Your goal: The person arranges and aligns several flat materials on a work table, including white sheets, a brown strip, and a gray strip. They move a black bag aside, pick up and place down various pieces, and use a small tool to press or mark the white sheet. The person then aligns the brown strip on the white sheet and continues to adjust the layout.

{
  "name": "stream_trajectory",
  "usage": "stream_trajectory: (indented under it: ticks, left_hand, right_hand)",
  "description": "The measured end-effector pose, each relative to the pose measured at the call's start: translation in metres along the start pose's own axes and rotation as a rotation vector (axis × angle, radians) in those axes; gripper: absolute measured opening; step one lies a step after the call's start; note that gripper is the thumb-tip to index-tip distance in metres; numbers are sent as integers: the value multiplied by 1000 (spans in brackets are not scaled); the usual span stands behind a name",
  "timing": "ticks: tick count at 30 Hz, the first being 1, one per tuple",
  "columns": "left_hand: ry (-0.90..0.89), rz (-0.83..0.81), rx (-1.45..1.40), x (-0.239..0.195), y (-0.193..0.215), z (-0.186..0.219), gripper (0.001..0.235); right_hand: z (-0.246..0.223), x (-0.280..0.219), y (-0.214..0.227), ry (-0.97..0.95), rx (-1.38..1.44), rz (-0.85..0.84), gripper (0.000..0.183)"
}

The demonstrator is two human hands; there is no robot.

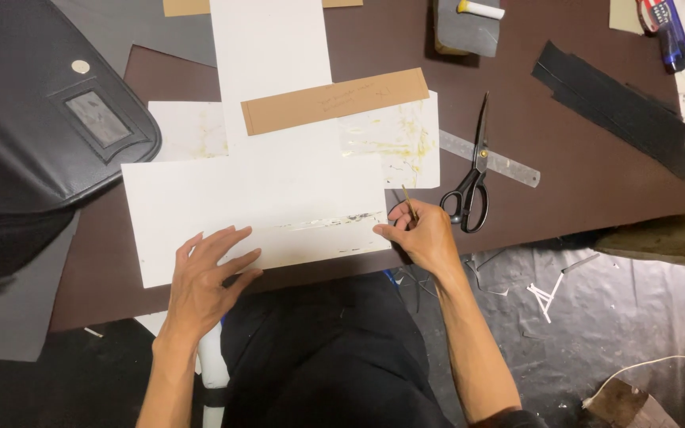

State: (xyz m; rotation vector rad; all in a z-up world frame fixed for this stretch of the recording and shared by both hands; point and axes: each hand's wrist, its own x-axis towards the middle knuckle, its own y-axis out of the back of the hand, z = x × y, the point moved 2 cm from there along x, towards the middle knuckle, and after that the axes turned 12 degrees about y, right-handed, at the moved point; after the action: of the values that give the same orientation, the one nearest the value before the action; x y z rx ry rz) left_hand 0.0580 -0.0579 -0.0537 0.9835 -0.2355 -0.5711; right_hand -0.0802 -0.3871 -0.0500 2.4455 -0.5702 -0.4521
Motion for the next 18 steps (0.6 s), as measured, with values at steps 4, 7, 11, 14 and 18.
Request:
stream_trajectory:
  ticks: [4, 7, 11, 14, 18]
  left_hand:
    - [0, 12, 24, -1, 2, 4, 24]
    - [-2, 20, 26, -1, 4, 7, 21]
    - [-9, 28, 30, -1, 1, 5, 21]
    - [-5, 25, 20, -2, 1, 6, 19]
    - [-3, 30, 22, -1, 0, 6, 17]
  right_hand:
    - [2, 1, 0, -11, -4, -12, 27]
    - [1, 0, -1, -17, 15, -2, 26]
    - [-1, -1, 0, -21, 15, 2, 26]
    - [-1, -1, 0, -21, 27, 9, 26]
    - [0, 0, -1, -25, 19, 7, 25]
